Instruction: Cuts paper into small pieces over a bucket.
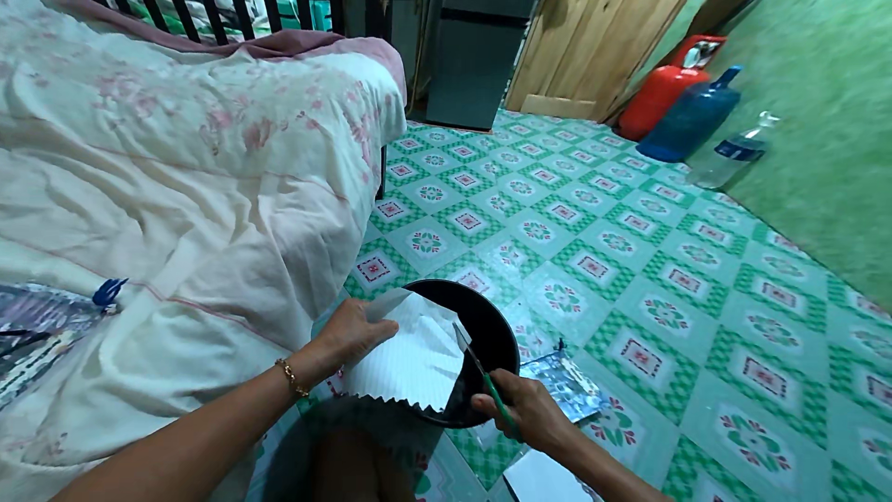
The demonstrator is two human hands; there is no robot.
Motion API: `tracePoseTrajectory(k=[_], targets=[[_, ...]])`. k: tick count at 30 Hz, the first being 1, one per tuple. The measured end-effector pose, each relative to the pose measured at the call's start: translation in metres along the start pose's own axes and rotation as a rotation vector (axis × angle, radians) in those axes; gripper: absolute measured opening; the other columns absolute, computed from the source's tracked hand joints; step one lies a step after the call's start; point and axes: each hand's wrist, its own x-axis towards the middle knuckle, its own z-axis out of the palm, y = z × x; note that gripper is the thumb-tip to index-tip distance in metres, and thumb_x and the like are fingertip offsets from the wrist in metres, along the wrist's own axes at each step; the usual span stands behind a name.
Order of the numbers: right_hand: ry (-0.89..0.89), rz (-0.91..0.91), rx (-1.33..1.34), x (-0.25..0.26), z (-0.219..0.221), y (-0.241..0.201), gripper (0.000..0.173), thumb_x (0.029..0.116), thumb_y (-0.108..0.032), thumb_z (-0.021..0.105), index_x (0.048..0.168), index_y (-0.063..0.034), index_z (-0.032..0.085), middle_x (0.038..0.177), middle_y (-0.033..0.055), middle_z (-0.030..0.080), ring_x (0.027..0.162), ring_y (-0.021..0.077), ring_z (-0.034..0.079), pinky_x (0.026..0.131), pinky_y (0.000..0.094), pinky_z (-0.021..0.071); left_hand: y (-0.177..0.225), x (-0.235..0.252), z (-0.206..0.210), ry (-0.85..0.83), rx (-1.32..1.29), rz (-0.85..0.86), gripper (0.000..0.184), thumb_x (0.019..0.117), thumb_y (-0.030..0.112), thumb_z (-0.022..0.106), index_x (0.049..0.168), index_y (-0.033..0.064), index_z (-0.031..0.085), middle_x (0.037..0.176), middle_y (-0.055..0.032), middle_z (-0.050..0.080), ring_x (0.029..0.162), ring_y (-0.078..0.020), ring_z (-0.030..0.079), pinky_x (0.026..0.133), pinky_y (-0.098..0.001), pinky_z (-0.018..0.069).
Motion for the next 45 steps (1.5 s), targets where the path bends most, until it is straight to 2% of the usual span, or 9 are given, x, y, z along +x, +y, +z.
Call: tracePoseTrajectory(k=[3,5,13,19,25,28,31,36,45], targets=[[-0.051,0.018,-0.022,0.002,0.0,0.002,0.058,0.0976,-0.051,0.062,0.12,0.0028,0.061,0.09,0.0161,0.068,0.077,0.0278,0.068,0.075,0.0468,0.0546,0.0,-0.003,0.003,-0.038,0.001,0.014,0.015,0.0971,0.011,0.07,0.103,-0.0022,0.066,0.087,-0.0047,0.065,0.076,-0.0059,0.062,0.075,-0.0258,0.0535],[-0.059,0.02,-0.024,0.002,0.001,0.002,0.059,0.0974,-0.052,0.061,0.12,0.0024,0.061,0.091,0.0163,0.068,0.079,0.028,0.068,0.076,0.0473,0.0545,0.0,-0.004,0.005,-0.062,0.005,0.017,0.015,0.0973,0.011,0.069,0.104,-0.0022,0.066,0.088,-0.0053,0.064,0.077,-0.0065,0.061,0.076,-0.0264,0.0528],[0.027,-0.034,0.026,-0.001,0.002,-0.004,0.042,0.0989,-0.035,0.067,0.109,0.0058,0.064,0.076,0.0112,0.065,0.062,0.0177,0.062,0.064,0.0347,0.0536,-0.003,-0.003,0.006,-0.056,-0.008,0.031,0.014,0.0969,0.01,0.069,0.103,-0.0022,0.067,0.088,-0.0046,0.065,0.077,-0.0055,0.062,0.076,-0.0256,0.0532],[-0.032,-0.005,0.039,0.001,0.001,-0.003,0.05,0.0992,-0.044,0.063,0.113,0.0042,0.062,0.079,0.01,0.066,0.065,0.0181,0.064,0.068,0.0368,0.0544,-0.004,-0.003,0.009,-0.1,0.024,0.022,0.014,0.097,0.011,0.069,0.101,-0.002,0.066,0.084,-0.003,0.064,0.073,-0.0048,0.061,0.074,-0.0253,0.0525],[-0.037,0.026,0.161,-0.001,-0.001,-0.008,0.032,0.0998,-0.03,0.066,0.101,0.0013,0.063,0.065,-0.0006,0.058,0.053,0.006,0.057,0.057,0.0229,0.0501,-0.002,-0.005,0.009,-0.102,0.02,-0.017,0.013,0.0972,0.011,0.069,0.101,-0.0011,0.066,0.083,-0.0021,0.064,0.071,-0.004,0.06,0.072,-0.0241,0.0525],[-0.053,0.053,0.269,0.0,-0.001,-0.007,0.027,0.0995,-0.028,0.066,0.097,-0.0023,0.062,0.061,-0.0045,0.058,0.05,0.0036,0.058,0.053,0.02,0.0502,-0.003,-0.003,0.009,-0.103,0.039,-0.023,0.014,0.0976,0.011,0.069,0.103,-0.0013,0.066,0.086,-0.0034,0.065,0.074,-0.005,0.061,0.074,-0.0251,0.0529],[-0.087,0.05,0.275,0.0,-0.002,-0.004,0.034,0.1013,-0.036,0.06,0.105,-0.0026,0.059,0.069,-0.0032,0.06,0.058,0.0054,0.06,0.06,0.0231,0.0522,-0.001,0.001,0.004,-0.056,0.069,-0.042,0.02,0.0989,0.014,0.068,0.107,-0.0035,0.066,0.093,-0.009,0.064,0.082,-0.0113,0.061,0.08,-0.0317,0.0518],[-0.154,0.052,0.034,-0.002,-0.014,0.003,0.063,0.0957,-0.052,0.062,0.126,0.0023,0.058,0.097,0.0157,0.067,0.083,0.0252,0.065,0.079,0.0453,0.0526,0.001,0.004,-0.002,0.084,-0.107,-0.059,0.018,0.0975,0.012,0.07,0.104,-0.0036,0.064,0.084,-0.007,0.065,0.073,-0.01,0.063,0.073,-0.0286,0.0547],[-0.102,0.038,-0.046,-0.003,-0.01,0.0,0.066,0.0941,-0.056,0.063,0.129,0.0007,0.057,0.097,0.018,0.066,0.086,0.0307,0.064,0.079,0.0518,0.05,-0.002,0.001,0.003,-0.004,-0.093,0.01,0.014,0.0977,0.011,0.069,0.103,-0.0022,0.065,0.084,-0.0032,0.064,0.073,-0.0052,0.061,0.074,-0.0249,0.0532]])
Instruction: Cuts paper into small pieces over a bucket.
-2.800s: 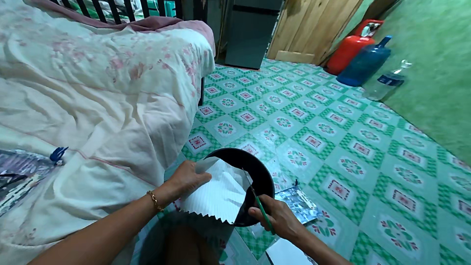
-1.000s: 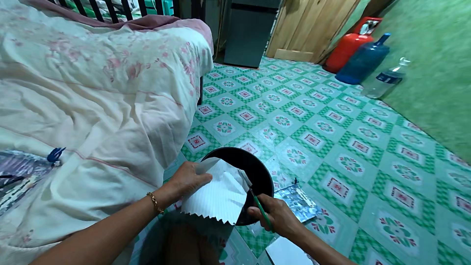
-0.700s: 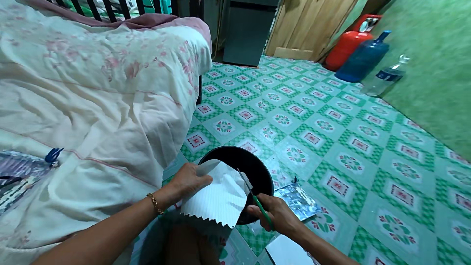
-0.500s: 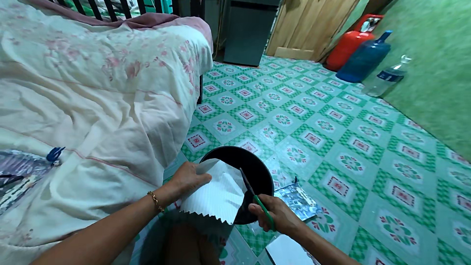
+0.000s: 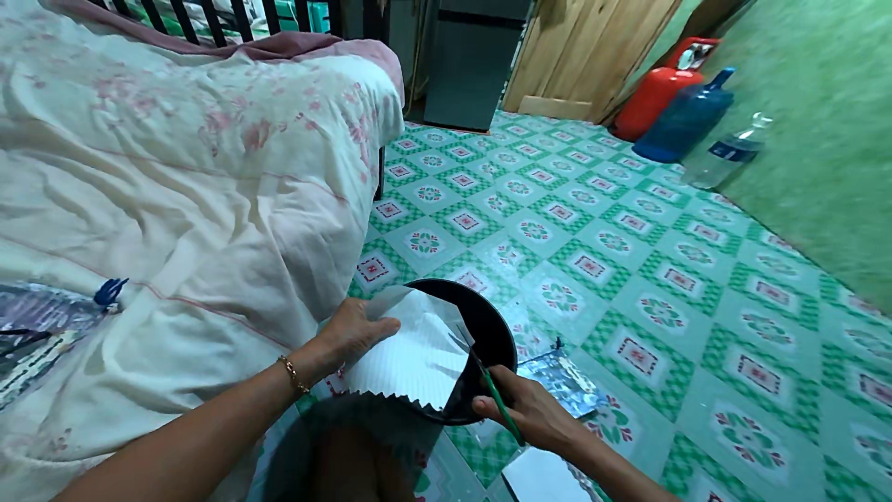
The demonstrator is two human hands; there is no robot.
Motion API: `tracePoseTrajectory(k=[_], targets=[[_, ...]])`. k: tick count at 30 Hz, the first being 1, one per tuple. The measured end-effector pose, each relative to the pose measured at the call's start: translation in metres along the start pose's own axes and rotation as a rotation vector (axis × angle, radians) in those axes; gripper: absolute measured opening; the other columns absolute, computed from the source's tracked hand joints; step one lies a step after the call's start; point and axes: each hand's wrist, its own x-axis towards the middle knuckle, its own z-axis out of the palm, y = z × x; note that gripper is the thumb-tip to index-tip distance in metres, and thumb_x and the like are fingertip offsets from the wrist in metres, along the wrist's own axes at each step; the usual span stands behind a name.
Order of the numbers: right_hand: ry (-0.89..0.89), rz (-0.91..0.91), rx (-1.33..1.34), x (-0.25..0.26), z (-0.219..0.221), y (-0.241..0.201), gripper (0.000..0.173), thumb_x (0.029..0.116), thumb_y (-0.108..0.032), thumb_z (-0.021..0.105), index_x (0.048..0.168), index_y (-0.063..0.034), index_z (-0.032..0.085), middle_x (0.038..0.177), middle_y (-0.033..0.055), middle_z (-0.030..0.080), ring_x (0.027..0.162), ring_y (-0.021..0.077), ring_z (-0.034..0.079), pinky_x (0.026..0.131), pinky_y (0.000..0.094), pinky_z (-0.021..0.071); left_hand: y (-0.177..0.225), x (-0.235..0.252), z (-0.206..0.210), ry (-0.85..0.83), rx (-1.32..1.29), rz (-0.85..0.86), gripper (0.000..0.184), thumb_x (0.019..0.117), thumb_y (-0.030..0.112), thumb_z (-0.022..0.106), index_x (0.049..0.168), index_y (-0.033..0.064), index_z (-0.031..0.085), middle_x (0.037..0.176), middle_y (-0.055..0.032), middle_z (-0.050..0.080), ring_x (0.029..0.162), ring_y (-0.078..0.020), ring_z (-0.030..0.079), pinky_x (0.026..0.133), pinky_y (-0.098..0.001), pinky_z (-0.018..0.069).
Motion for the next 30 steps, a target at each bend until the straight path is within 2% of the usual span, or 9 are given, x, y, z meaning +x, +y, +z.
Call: tracePoseTrajectory(k=[7,14,16,20,23,30], targets=[[0.046,-0.033,0.005,0.0004,0.0025,0.0014,0.063,0.0946,-0.054,0.063,0.125,0.002,0.06,0.092,0.0168,0.066,0.081,0.0291,0.064,0.076,0.0496,0.0511,-0.0007,0.0008,0.0003,-0.008,-0.029,0.007,0.01,0.0975,0.009,0.069,0.099,0.0,0.066,0.079,-0.0004,0.064,0.069,-0.0034,0.062,0.07,-0.0225,0.0539],[0.172,-0.109,0.005,-0.0012,0.0068,0.0016,0.043,0.0964,-0.035,0.07,0.108,0.0057,0.066,0.078,0.014,0.066,0.064,0.0221,0.064,0.066,0.0404,0.0535,-0.0014,0.0022,-0.0002,0.009,-0.022,-0.005,0.011,0.0971,0.009,0.069,0.099,-0.0011,0.065,0.08,-0.0019,0.064,0.069,-0.0047,0.062,0.07,-0.0235,0.0539],[0.161,-0.1,0.011,-0.0005,0.0068,0.0021,0.043,0.0965,-0.036,0.069,0.107,0.0052,0.065,0.076,0.0122,0.065,0.062,0.0204,0.063,0.065,0.0387,0.0535,-0.0013,0.002,-0.0002,0.011,-0.015,-0.006,0.011,0.0972,0.009,0.069,0.098,-0.001,0.066,0.079,-0.0017,0.064,0.068,-0.0047,0.062,0.07,-0.0235,0.0539],[0.04,-0.053,0.015,0.003,0.0056,0.0048,0.059,0.0963,-0.052,0.063,0.119,0.0031,0.062,0.088,0.0156,0.067,0.076,0.027,0.066,0.074,0.0465,0.0538,-0.0033,0.0018,0.0003,-0.03,0.026,0.013,0.011,0.0974,0.01,0.069,0.099,-0.0009,0.066,0.08,-0.001,0.064,0.07,-0.0039,0.061,0.071,-0.0235,0.0536],[0.032,-0.055,0.015,0.0042,0.0068,0.0057,0.062,0.0953,-0.056,0.062,0.118,0.0021,0.062,0.087,0.0145,0.067,0.075,0.0262,0.066,0.073,0.0466,0.0535,-0.0037,0.0011,0.0011,-0.054,0.051,0.021,0.012,0.0973,0.01,0.069,0.101,-0.0015,0.066,0.083,-0.0011,0.065,0.073,-0.0028,0.062,0.073,-0.0229,0.0537],[0.139,-0.115,0.006,0.0,0.0066,0.0021,0.048,0.096,-0.04,0.069,0.107,0.0058,0.066,0.076,0.013,0.065,0.063,0.0217,0.063,0.064,0.0395,0.0531,-0.0037,0.002,0.0,-0.049,0.091,0.039,0.014,0.0983,0.011,0.068,0.103,-0.0023,0.067,0.086,-0.0029,0.065,0.075,-0.004,0.06,0.075,-0.0246,0.0524]])
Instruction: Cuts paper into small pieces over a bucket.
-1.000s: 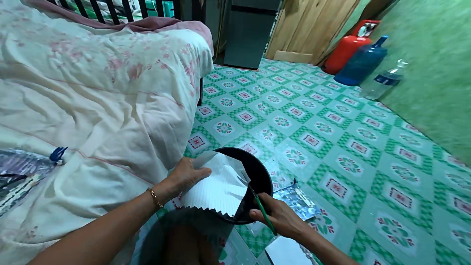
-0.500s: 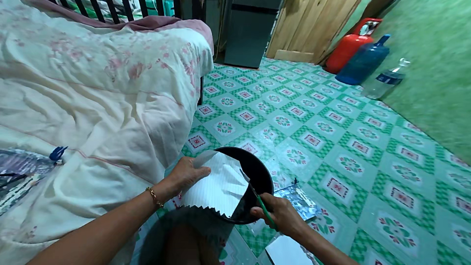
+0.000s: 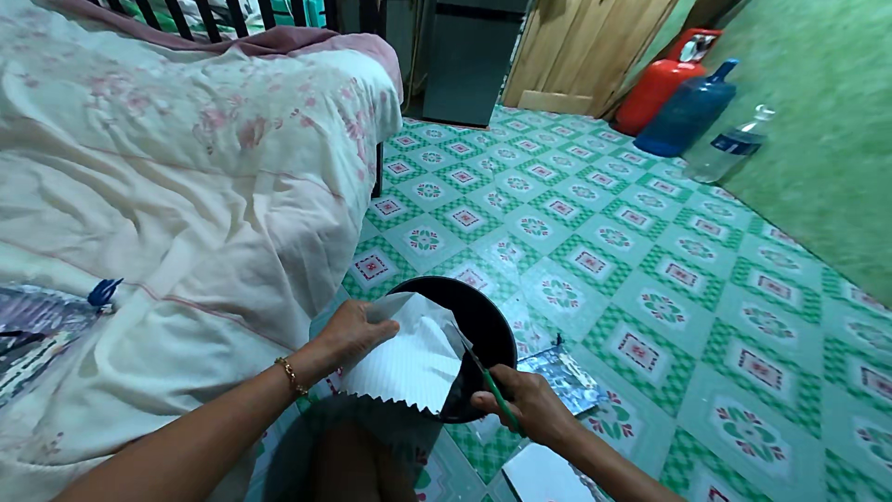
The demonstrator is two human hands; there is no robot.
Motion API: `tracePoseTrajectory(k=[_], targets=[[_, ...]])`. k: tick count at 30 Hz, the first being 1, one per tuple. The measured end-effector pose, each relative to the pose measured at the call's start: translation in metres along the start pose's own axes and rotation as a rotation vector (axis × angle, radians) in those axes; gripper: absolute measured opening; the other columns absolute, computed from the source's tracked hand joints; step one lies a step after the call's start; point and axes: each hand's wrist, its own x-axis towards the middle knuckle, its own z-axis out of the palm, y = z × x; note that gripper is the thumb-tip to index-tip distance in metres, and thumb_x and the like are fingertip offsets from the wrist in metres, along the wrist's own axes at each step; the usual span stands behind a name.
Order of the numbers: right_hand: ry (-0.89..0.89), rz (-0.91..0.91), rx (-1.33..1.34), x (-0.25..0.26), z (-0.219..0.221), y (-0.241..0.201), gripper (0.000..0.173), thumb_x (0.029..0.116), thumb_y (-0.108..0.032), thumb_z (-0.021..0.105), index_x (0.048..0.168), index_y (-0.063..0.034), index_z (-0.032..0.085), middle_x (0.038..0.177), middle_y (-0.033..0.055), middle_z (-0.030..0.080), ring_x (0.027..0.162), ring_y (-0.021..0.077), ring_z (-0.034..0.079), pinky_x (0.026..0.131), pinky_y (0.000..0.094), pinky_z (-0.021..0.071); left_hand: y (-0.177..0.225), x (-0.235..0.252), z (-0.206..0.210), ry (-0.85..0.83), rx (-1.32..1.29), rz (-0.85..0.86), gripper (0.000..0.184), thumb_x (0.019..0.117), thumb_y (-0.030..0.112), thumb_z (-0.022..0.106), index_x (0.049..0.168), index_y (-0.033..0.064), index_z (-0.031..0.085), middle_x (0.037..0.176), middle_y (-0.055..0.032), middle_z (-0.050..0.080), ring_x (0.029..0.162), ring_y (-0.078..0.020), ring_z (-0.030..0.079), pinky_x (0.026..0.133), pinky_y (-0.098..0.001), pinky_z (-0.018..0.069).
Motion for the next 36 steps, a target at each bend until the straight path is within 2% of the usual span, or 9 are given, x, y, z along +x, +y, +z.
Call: tracePoseTrajectory(k=[2,5,11,14,18,21,27,33,36], targets=[[-0.027,0.017,0.003,0.001,0.0,0.002,0.048,0.0967,-0.041,0.068,0.109,0.0053,0.065,0.077,0.0131,0.065,0.064,0.022,0.064,0.066,0.04,0.0536,0.001,0.0,0.0,0.014,-0.008,-0.006,0.014,0.098,0.011,0.068,0.103,-0.0022,0.068,0.085,-0.0028,0.065,0.074,-0.004,0.06,0.074,-0.0243,0.0525],[-0.12,0.065,0.001,0.002,-0.001,0.003,0.062,0.0964,-0.052,0.062,0.123,0.0036,0.06,0.091,0.0178,0.067,0.08,0.0296,0.067,0.076,0.049,0.0532,0.0,0.001,0.001,0.037,-0.047,-0.034,0.012,0.0976,0.01,0.069,0.1,-0.0015,0.066,0.082,-0.0023,0.064,0.072,-0.0043,0.061,0.072,-0.0239,0.0528],[-0.147,0.095,-0.043,0.002,-0.002,0.001,0.068,0.0942,-0.059,0.061,0.126,0.0009,0.059,0.092,0.0172,0.066,0.081,0.031,0.065,0.076,0.0516,0.0513,0.001,-0.001,0.002,0.017,-0.065,-0.027,0.012,0.0971,0.01,0.069,0.101,-0.0011,0.066,0.084,-0.0018,0.065,0.073,-0.0035,0.062,0.073,-0.0233,0.0537],[-0.111,0.088,-0.025,0.003,0.0,0.001,0.064,0.0951,-0.057,0.061,0.122,0.0011,0.061,0.09,0.0158,0.067,0.08,0.0291,0.067,0.075,0.0493,0.0531,0.001,-0.003,0.004,-0.02,-0.068,-0.007,0.013,0.0974,0.009,0.069,0.104,-0.0016,0.067,0.087,-0.0021,0.066,0.076,-0.0024,0.062,0.075,-0.0221,0.0538],[0.005,0.022,0.011,0.001,0.002,-0.002,0.049,0.0963,-0.043,0.068,0.108,0.0041,0.065,0.076,0.0113,0.065,0.063,0.0202,0.063,0.065,0.039,0.0527,0.0,-0.002,0.004,-0.019,-0.077,0.006,0.01,0.0975,0.007,0.068,0.103,-0.0016,0.067,0.086,-0.0009,0.065,0.074,-0.0015,0.062,0.074,-0.0212,0.0535],[0.018,0.001,0.036,0.0,0.003,-0.001,0.043,0.0961,-0.039,0.069,0.103,0.004,0.065,0.07,0.0085,0.063,0.057,0.016,0.06,0.059,0.0337,0.0515,0.0,-0.001,0.004,-0.015,-0.084,0.0,0.01,0.097,0.007,0.068,0.103,-0.0013,0.067,0.086,-0.0009,0.066,0.075,-0.0015,0.063,0.075,-0.0211,0.0539],[-0.12,0.089,0.005,0.004,0.0,0.001,0.06,0.0958,-0.054,0.063,0.118,0.002,0.062,0.088,0.0149,0.067,0.076,0.0275,0.066,0.074,0.0478,0.0536,0.0,-0.004,0.004,-0.065,-0.001,0.023,0.012,0.0968,0.008,0.069,0.103,-0.002,0.067,0.086,-0.001,0.066,0.075,-0.0007,0.061,0.075,-0.0209,0.0528],[-0.057,0.056,0.026,0.002,0.002,-0.005,0.053,0.0976,-0.046,0.065,0.112,0.005,0.064,0.08,0.0129,0.066,0.067,0.0227,0.064,0.068,0.0411,0.054,-0.002,-0.004,0.007,-0.088,-0.016,0.032,0.009,0.0967,0.008,0.069,0.1,-0.0002,0.068,0.082,0.002,0.065,0.072,0.0007,0.061,0.072,-0.0198,0.0529],[-0.038,0.065,0.113,0.0,0.001,-0.008,0.039,0.0977,-0.035,0.068,0.102,0.0034,0.064,0.069,0.0041,0.06,0.055,0.0104,0.058,0.058,0.0274,0.0509,-0.001,-0.004,0.007,-0.096,-0.003,0.011,0.01,0.0968,0.008,0.069,0.1,-0.0006,0.067,0.081,0.002,0.065,0.071,0.0005,0.061,0.071,-0.0196,0.0526]])
